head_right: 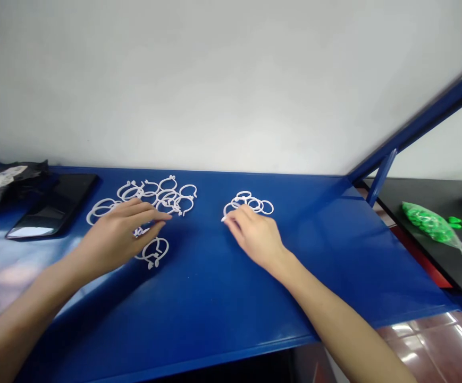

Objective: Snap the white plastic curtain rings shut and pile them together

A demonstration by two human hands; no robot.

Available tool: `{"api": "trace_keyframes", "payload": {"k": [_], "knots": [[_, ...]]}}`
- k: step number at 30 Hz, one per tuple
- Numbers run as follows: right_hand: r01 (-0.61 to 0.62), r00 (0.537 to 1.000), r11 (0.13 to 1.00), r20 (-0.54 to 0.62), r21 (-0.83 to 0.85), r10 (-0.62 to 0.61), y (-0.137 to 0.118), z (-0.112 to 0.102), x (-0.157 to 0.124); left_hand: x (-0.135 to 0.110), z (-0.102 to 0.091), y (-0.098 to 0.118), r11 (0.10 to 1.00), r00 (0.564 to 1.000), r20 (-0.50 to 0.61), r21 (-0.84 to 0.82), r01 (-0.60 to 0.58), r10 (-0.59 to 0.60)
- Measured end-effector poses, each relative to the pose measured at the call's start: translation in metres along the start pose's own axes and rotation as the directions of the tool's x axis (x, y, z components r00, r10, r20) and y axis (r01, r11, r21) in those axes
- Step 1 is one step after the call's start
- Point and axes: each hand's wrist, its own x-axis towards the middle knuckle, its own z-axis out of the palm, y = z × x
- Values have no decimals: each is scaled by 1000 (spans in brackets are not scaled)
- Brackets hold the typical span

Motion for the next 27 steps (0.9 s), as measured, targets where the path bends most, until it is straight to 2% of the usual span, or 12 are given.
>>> {"api": "trace_keyframes", "payload": {"k": [2,4,7,9,11,14,18,22,27], "knots": [[-122,992,984,-41,-130,117,14,-5,3,-2,-8,-7,998,992,119,37,46,-50],[-206,979,953,-47,-221,201,22,-9,5,-5,-15,-10,997,965,250,27,72,-76],[-242,970,936,-24,-257,244,19,-11,5,-9,-20,-11,997,915,399,-28,75,-57],[-219,974,947,6,-234,227,10,-10,4,-11,-19,-12,995,895,445,-72,67,-28],[-174,981,967,57,-189,188,-1,-7,2,-11,-15,-13,994,894,449,-92,57,-10],[-102,979,990,164,-100,118,-16,-2,-3,-9,-10,-13,995,915,404,-97,38,4],[-40,967,998,253,47,27,-26,4,-7,-5,-16,-6,984,942,336,-163,69,-11],[0,970,969,234,246,-59,-33,4,-9,-2,-20,12,945,958,264,-270,184,-111],[-11,985,899,160,438,-66,-43,3,-11,-2,-1,36,876,962,201,-409,254,-185]]}}
